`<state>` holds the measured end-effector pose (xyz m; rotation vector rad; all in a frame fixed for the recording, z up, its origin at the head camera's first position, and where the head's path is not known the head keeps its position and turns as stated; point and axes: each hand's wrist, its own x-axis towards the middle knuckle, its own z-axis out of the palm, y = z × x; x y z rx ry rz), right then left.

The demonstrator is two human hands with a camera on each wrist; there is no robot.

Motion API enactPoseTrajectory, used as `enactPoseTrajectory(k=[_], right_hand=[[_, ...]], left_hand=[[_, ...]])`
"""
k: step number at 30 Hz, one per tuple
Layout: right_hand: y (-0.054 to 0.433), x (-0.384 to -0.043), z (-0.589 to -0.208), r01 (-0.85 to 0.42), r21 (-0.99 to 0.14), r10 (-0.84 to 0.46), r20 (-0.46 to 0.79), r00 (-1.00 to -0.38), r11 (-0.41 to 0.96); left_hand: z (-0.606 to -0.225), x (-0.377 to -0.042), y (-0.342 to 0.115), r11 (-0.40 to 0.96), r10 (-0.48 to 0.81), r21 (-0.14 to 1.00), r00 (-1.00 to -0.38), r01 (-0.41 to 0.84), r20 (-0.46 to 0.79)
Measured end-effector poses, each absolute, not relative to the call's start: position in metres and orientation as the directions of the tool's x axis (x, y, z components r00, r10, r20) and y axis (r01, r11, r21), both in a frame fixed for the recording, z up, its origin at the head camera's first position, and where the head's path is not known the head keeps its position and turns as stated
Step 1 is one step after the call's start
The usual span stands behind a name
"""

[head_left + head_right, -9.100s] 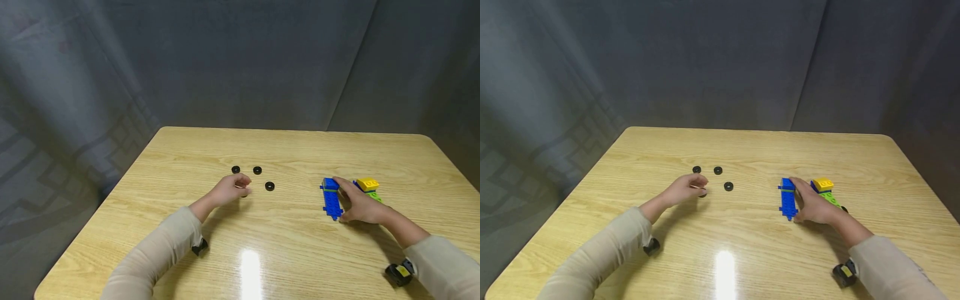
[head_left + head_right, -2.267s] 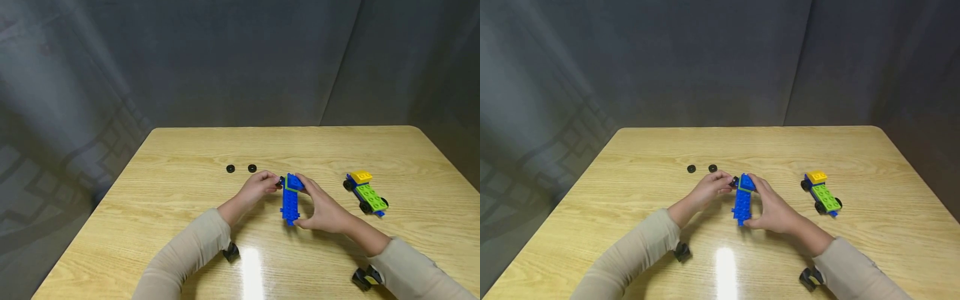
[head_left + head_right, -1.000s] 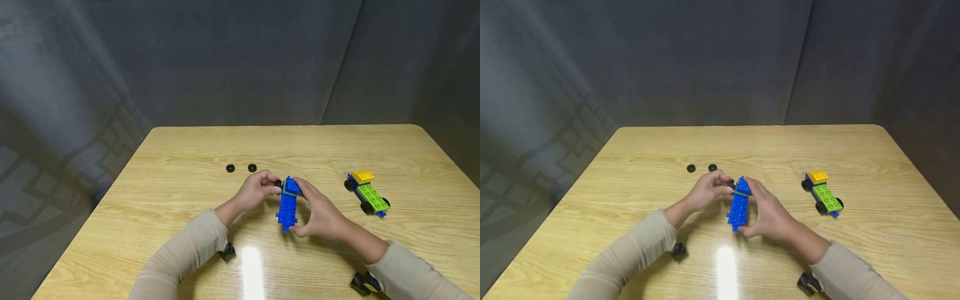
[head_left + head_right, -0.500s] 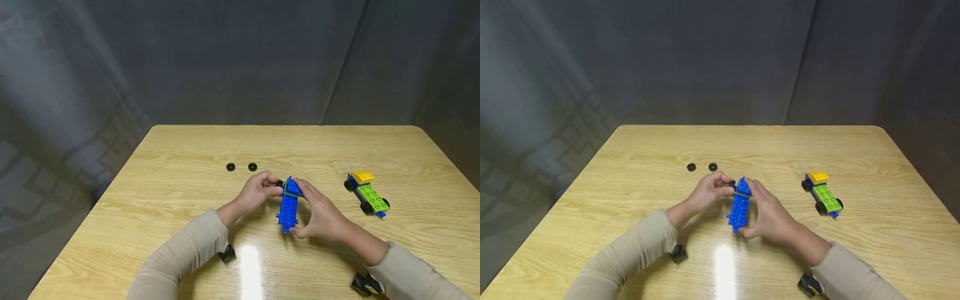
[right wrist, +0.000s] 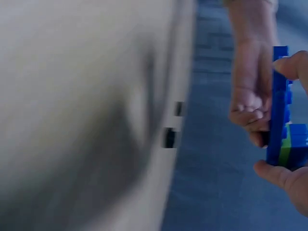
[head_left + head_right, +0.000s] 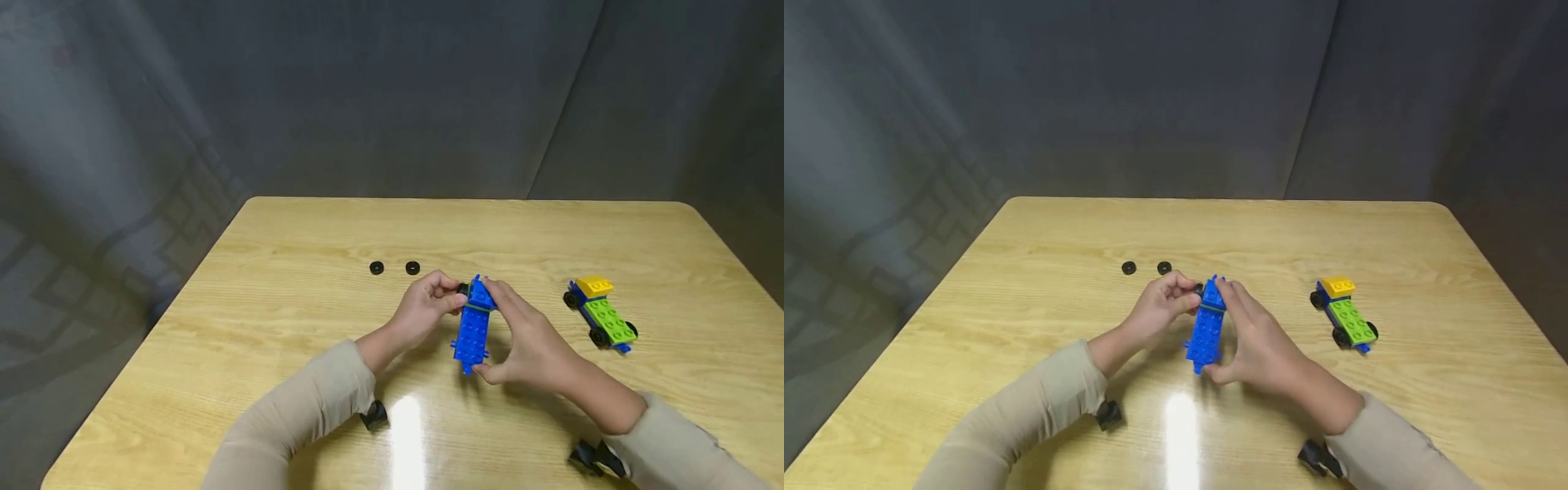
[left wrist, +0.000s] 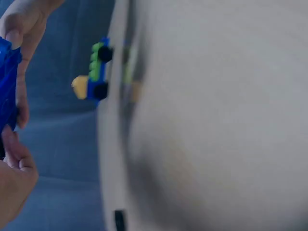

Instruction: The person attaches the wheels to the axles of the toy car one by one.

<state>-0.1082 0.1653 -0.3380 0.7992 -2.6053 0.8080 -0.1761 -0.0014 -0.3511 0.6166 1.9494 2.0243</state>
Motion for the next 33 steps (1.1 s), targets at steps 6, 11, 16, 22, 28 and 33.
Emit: enactPoseTrajectory(k=[6,11,16,22,28,33], right_hand=[[0.164,-0.111,-0.332,-0.584,-0.446,-0.436,0.396,-0.808,0.678],[0.164,-0.115,-0.338,-0.556,-0.503,-0.432,0.351,-0.831,0.661],[0.166,-0.117,-0.339,-0.517,-0.558,-0.431,0.291,-0.854,0.649],[0.167,-0.122,-0.340,-0.507,-0.590,-0.428,0.281,-0.859,0.629],[0.169,-0.127,-0.341,-0.508,-0.595,-0.427,0.286,-0.858,0.623],[0.174,-0.127,-0.346,-0.469,-0.615,-0.412,0.244,-0.878,0.634]], left_hand=[[-0.349,-0.178,-0.002,-0.060,0.449,0.995,-0.888,0.084,0.102],[-0.348,-0.181,-0.006,-0.024,0.480,0.997,-0.874,0.077,0.079],[-0.344,-0.186,-0.013,0.021,0.523,0.996,-0.850,0.092,0.068],[-0.340,-0.191,-0.017,0.102,0.522,0.987,-0.851,0.122,0.051],[-0.340,-0.197,-0.020,0.130,0.537,0.985,-0.843,0.115,0.028],[-0.348,-0.203,-0.022,0.161,0.531,0.979,-0.847,0.126,0.022]])
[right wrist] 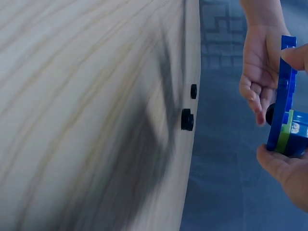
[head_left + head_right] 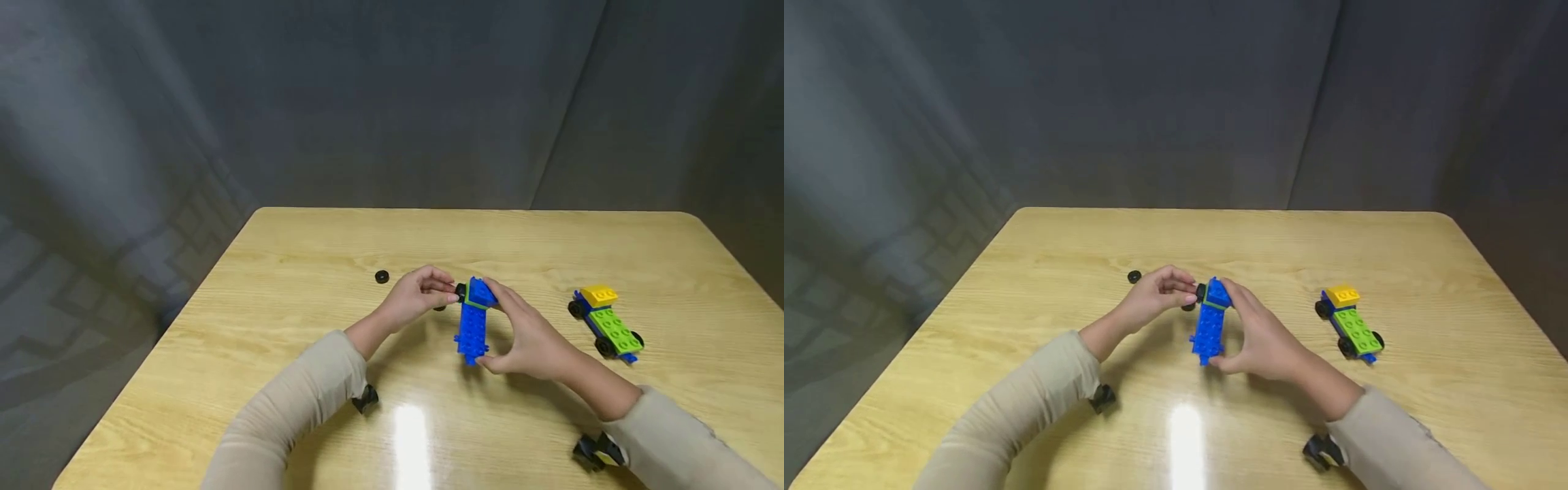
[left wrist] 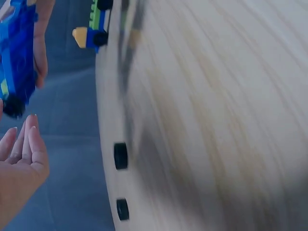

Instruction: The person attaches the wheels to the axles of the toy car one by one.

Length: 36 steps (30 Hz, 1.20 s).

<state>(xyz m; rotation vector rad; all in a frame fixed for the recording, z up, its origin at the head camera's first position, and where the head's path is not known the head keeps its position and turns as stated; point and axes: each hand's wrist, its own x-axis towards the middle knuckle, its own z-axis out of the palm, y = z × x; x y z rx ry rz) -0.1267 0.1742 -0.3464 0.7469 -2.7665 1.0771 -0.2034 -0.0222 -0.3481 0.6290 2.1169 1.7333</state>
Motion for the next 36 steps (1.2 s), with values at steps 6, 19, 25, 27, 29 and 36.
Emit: enactPoseTrajectory(k=[6,19,25,27,29,36], right_hand=[[0.183,-0.128,-0.350,-0.406,-0.605,-0.364,0.198,-0.910,0.685],[0.191,-0.142,-0.348,-0.397,-0.550,-0.344,0.202,-0.917,0.735],[0.193,-0.146,-0.349,-0.381,-0.545,-0.334,0.189,-0.924,0.747],[0.194,-0.147,-0.349,-0.374,-0.543,-0.329,0.183,-0.926,0.752],[0.195,-0.146,-0.350,-0.368,-0.543,-0.325,0.177,-0.929,0.755],[0.196,-0.146,-0.353,-0.371,-0.545,-0.324,0.184,-0.928,0.752]], left_hand=[[-0.359,-0.213,-0.027,0.260,0.497,0.949,-0.867,0.180,0.028],[-0.371,-0.238,-0.027,0.561,0.571,0.721,-0.821,0.407,0.019],[-0.374,-0.247,-0.022,0.614,0.594,0.642,-0.804,0.460,0.008],[-0.375,-0.249,-0.020,0.638,0.596,0.618,-0.803,0.459,-0.019],[-0.376,-0.249,-0.018,0.659,0.599,0.594,-0.800,0.462,-0.042],[-0.378,-0.247,-0.010,0.706,0.622,0.457,-0.782,0.540,-0.037]])
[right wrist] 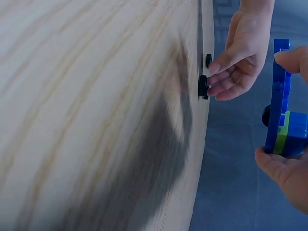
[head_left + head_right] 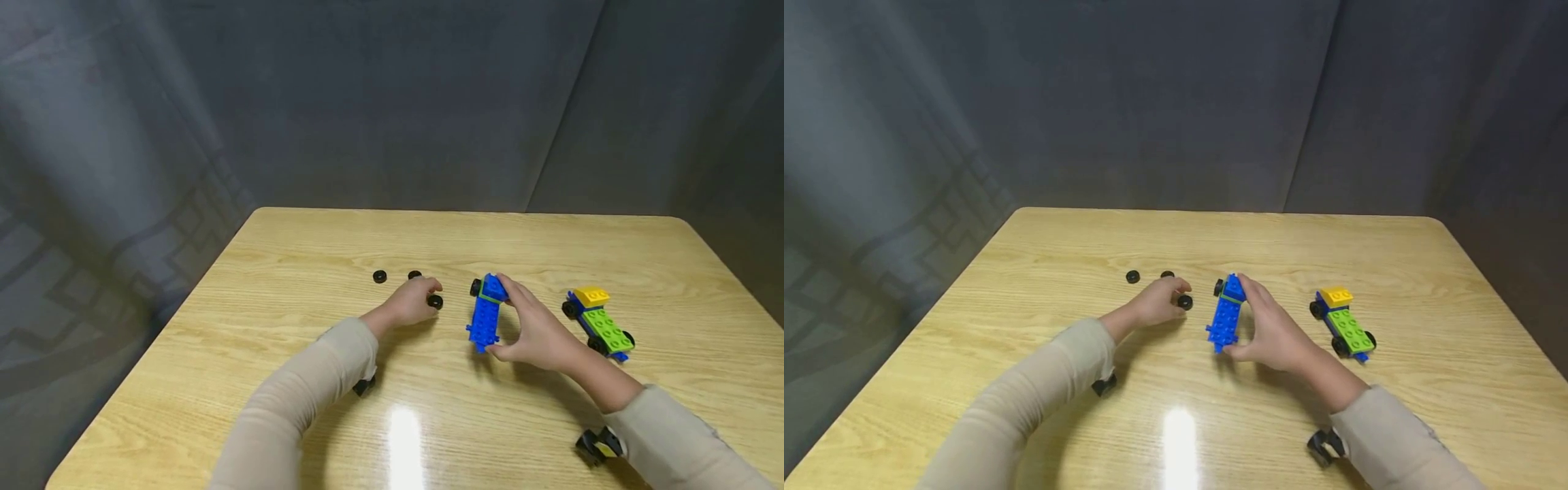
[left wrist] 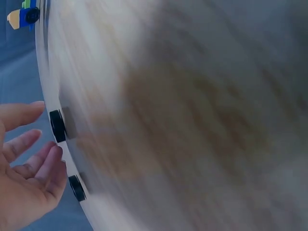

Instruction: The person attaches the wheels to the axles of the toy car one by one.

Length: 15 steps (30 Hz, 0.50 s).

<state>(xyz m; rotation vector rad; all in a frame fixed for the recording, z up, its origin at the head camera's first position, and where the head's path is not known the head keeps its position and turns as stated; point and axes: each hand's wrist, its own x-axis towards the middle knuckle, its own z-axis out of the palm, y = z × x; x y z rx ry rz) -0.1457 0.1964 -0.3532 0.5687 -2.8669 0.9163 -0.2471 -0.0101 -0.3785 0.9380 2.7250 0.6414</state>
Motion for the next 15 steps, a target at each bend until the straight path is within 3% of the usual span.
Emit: enactPoseTrajectory(k=[15], right_hand=[[0.1933,-0.1458,-0.3552,-0.379,-0.556,-0.334,0.186,-0.924,0.740]], left_hand=[[-0.3787,-0.2428,-0.0068,0.783,0.595,0.296,-0.797,0.547,-0.102]])
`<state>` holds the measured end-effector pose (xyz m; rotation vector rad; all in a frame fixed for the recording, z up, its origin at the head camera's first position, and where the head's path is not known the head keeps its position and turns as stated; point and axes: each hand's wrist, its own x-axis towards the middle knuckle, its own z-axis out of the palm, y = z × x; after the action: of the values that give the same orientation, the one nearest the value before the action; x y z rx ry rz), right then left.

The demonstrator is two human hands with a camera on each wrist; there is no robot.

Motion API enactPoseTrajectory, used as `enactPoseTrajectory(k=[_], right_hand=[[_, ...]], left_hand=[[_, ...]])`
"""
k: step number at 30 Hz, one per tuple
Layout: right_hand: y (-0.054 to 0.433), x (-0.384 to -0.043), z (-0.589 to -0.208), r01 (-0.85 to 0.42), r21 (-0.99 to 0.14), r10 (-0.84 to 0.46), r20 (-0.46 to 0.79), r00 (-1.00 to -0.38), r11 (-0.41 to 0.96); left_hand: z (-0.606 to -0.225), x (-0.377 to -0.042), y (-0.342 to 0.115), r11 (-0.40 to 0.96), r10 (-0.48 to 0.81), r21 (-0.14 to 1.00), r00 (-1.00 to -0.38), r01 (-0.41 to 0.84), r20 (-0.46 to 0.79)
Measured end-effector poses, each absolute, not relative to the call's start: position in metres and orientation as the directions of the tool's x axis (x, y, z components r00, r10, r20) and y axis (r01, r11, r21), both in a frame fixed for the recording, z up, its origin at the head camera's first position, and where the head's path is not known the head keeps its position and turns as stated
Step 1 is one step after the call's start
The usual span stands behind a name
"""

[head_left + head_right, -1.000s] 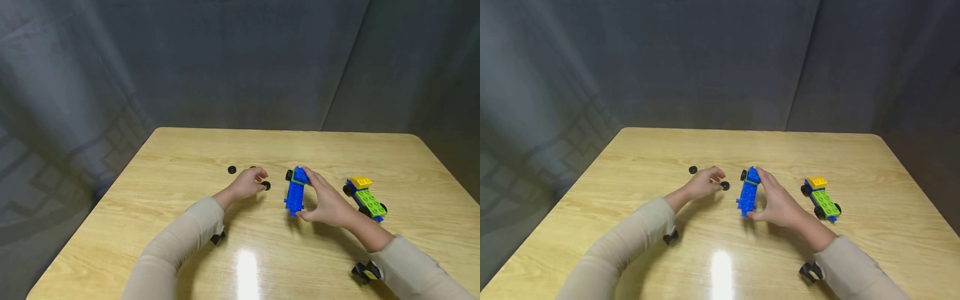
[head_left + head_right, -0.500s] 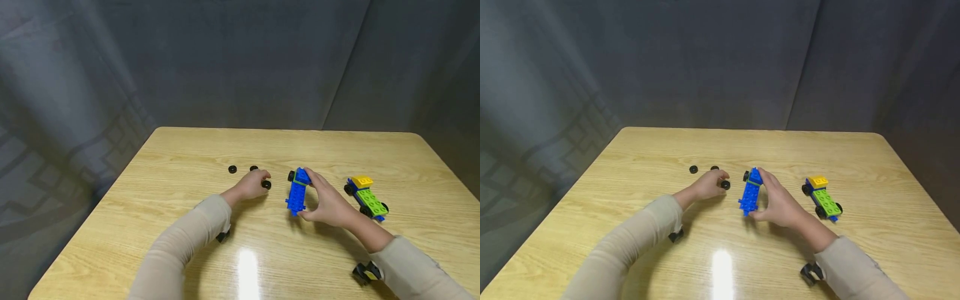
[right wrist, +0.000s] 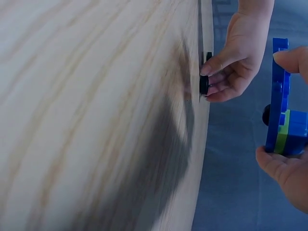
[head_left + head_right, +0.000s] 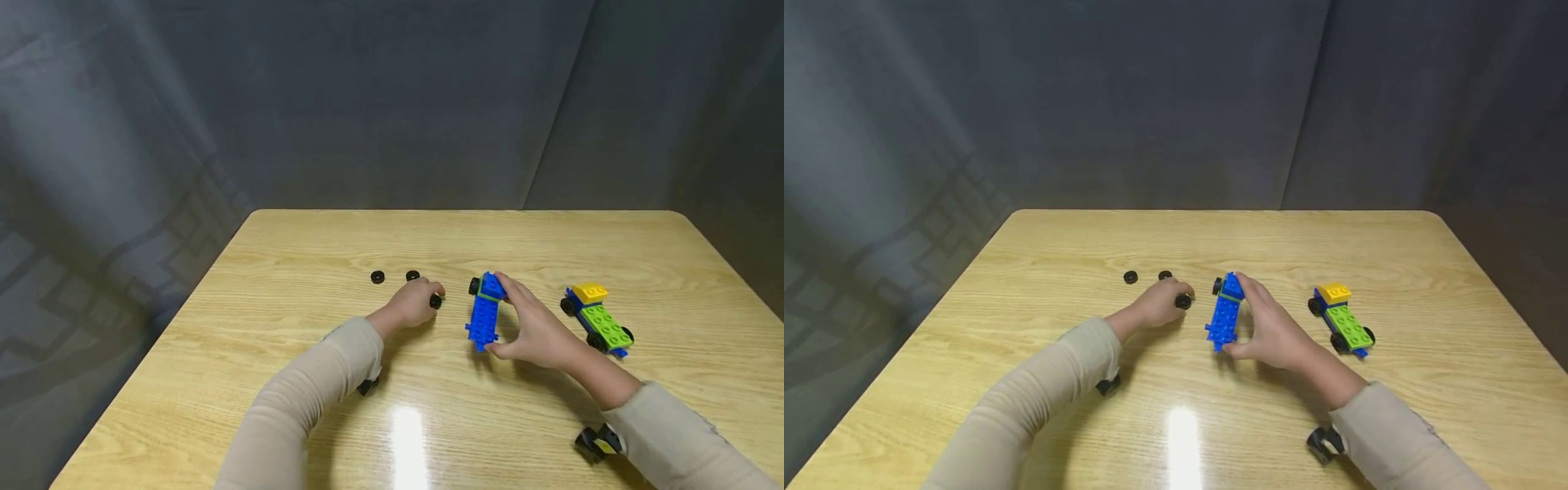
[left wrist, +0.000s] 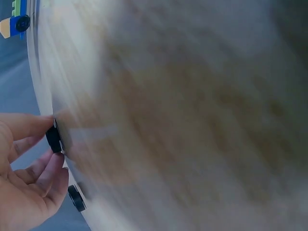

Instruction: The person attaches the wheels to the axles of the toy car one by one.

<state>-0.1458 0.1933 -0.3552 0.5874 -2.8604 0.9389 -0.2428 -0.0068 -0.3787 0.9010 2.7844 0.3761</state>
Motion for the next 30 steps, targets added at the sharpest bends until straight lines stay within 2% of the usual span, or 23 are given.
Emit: enactPoseTrajectory(k=[5,11,19,25,30], right_hand=[[0.192,-0.146,-0.355,-0.379,-0.565,-0.334,0.186,-0.924,0.733],[0.192,-0.145,-0.356,-0.365,-0.567,-0.328,0.171,-0.929,0.739],[0.192,-0.146,-0.358,-0.369,-0.570,-0.331,0.175,-0.927,0.734],[0.193,-0.146,-0.358,-0.363,-0.560,-0.315,0.184,-0.931,0.744],[0.193,-0.147,-0.358,-0.365,-0.561,-0.315,0.187,-0.930,0.743]], left_hand=[[-0.380,-0.243,-0.008,0.787,0.600,0.249,-0.794,0.565,-0.094],[-0.382,-0.242,-0.012,0.779,0.599,0.281,-0.797,0.560,-0.073],[-0.380,-0.238,-0.023,0.713,0.617,0.429,-0.787,0.555,-0.008],[-0.373,-0.230,-0.026,0.637,0.588,0.626,-0.809,0.451,-0.015],[-0.370,-0.221,-0.028,0.591,0.571,0.711,-0.821,0.382,-0.033]])
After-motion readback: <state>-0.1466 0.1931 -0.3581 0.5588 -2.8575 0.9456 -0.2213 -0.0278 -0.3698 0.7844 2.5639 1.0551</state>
